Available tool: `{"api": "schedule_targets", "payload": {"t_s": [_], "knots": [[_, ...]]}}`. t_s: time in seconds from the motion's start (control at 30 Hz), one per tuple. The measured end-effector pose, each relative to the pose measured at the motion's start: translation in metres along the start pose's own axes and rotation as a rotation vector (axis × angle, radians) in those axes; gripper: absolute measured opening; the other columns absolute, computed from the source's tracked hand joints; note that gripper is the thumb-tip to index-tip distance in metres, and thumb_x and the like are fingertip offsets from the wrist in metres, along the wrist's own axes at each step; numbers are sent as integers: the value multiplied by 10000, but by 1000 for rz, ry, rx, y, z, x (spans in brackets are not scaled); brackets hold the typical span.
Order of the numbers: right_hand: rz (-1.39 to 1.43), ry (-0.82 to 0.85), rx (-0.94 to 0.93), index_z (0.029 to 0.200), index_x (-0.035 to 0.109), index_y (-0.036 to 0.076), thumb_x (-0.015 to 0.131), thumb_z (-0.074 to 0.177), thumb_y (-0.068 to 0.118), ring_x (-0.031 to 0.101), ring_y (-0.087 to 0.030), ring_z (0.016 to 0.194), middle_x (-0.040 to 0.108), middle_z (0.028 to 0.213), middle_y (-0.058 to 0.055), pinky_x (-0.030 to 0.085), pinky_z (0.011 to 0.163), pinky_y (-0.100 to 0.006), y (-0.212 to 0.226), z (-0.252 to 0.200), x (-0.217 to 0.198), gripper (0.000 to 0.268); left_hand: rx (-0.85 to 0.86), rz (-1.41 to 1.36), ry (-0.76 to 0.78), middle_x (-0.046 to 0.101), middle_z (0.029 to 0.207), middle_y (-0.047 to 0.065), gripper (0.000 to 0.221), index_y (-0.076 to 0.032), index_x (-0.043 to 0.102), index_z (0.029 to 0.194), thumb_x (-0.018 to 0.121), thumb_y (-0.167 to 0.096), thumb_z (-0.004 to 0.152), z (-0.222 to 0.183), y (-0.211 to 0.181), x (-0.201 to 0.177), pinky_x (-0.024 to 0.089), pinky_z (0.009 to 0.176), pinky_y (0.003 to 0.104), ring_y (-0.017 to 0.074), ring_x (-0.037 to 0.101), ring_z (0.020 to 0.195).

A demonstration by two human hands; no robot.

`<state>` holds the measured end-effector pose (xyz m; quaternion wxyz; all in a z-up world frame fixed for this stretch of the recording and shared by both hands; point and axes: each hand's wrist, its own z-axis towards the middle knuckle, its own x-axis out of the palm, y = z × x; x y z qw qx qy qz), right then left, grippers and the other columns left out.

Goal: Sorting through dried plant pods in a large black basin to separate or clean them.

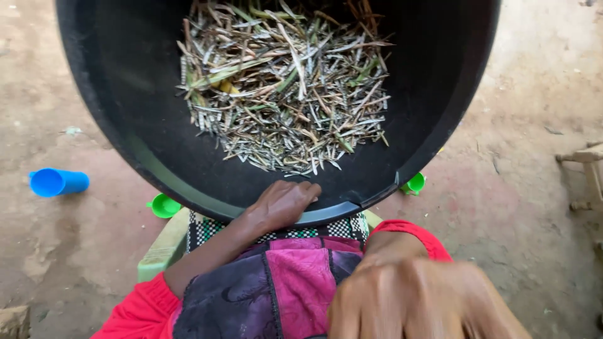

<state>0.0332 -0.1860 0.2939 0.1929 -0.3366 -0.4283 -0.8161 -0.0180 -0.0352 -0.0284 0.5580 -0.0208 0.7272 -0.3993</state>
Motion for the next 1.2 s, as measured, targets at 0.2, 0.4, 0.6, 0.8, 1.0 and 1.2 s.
{"api": "schedule_targets", "payload": {"t_s": [0.2, 0.4, 0.6, 0.8, 1.0, 1.2], "knots": [[-1489, -579, -274, 1224, 676, -15, 692, 945, -76, 679, -178, 911, 733, 1167, -112, 574, 808, -281, -93, -28, -91, 287, -99, -144, -533, 723, 944, 171, 257, -44, 599, 1167, 663, -71, 920, -6, -19, -22, 518, 628, 533, 420, 690, 718], [-1110, -608, 278, 1488, 545, 38, 545, 1047, 196, 648, -205, 1212, 671, 1370, -111, 509, 1037, -332, -136, -79, -151, 469, -285, -550, -844, 738, 989, 121, 448, -99, 505, 1348, 542, -14, 910, -13, -34, -47, 560, 681, 462, 327, 749, 758], [-748, -744, 217, 1521, 556, 0, 632, 1009, 40, 576, -99, 943, 635, 1131, -35, 501, 821, -223, -168, -112, -205, 519, -101, -331, -823, 625, 1355, 197, 629, -23, 475, 1462, 500, 72, 841, -4, -27, -30, 522, 1005, 443, 355, 664, 1151], [-874, -772, 178, 1369, 662, 20, 612, 992, 56, 684, -156, 1136, 678, 1455, -83, 589, 974, -282, -154, -96, -191, 381, -65, -227, -783, 630, 1354, 173, 619, -12, 523, 1424, 496, 84, 813, 1, -29, -27, 484, 1060, 457, 336, 637, 1215], [-821, -840, 40, 1408, 679, -21, 685, 944, -34, 697, -143, 845, 792, 1162, -154, 630, 746, -267, -153, -99, -189, 465, -124, -473, -887, 535, 1381, 141, 681, -63, 476, 1456, 620, 152, 826, 2, -23, -28, 679, 971, 349, 258, 723, 1130], [-1138, -863, 93, 1170, 791, -6, 696, 968, 39, 715, -112, 758, 787, 866, -73, 650, 709, -254, -137, -99, -188, 228, -262, -371, -916, 736, 955, 31, 348, -98, 689, 1170, 675, 19, 843, -7, -15, -36, 587, 654, 328, 145, 723, 739]]}}
